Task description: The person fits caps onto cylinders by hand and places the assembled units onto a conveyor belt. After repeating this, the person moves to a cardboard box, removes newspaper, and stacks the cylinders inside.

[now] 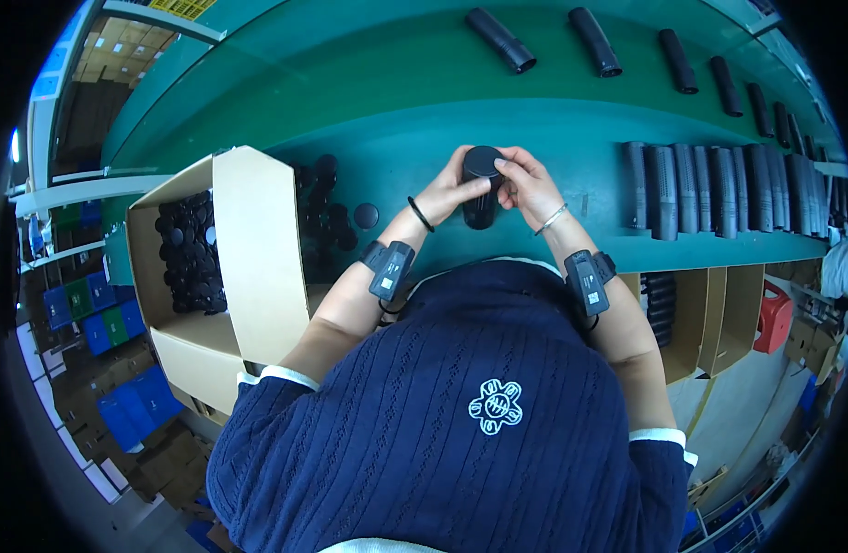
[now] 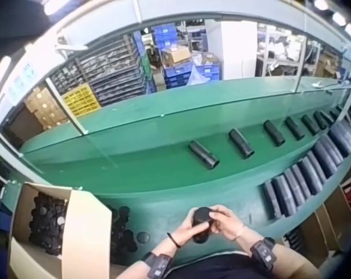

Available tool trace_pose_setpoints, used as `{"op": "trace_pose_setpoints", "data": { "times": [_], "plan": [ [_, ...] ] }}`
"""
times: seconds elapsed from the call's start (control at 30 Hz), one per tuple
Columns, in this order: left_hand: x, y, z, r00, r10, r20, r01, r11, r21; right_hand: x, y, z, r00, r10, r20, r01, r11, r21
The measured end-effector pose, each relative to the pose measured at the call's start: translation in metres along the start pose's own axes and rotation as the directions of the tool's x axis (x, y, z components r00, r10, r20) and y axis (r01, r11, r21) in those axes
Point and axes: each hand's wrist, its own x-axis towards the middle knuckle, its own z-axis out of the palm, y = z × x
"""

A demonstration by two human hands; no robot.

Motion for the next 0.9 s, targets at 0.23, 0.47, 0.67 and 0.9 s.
{"op": "trace_pose_setpoints", "data": {
  "times": [0.23, 0.47, 0.67, 0.9],
  "plan": [
    [0.001, 0.000, -0.015, 0.997, -0.033, 0.064, 0.033, 0.999, 0.013, -0.007, -0.004, 0.008, 0.998, 0.047, 0.035, -0.052, 0.987, 0.153],
    [0.006, -0.044, -0.024, 0.992, -0.079, -0.093, 0.088, 0.992, 0.095, 0.011, -0.016, -0.002, 0.994, 0.038, -0.098, -0.039, 0.999, -0.007],
    [0.130, 0.016, -0.104, 0.924, -0.091, -0.372, 0.057, 0.993, -0.101, -0.080, -0.002, -0.064, 0.979, 0.024, -0.205, -0.030, 0.999, -0.025],
    [0.202, 0.044, -0.335, 0.527, 0.315, -0.789, 0.671, 0.415, 0.614, -0.271, 0.147, -0.145, 0.547, 0.121, -0.828, -0.055, 0.993, 0.109]
  ]
}}
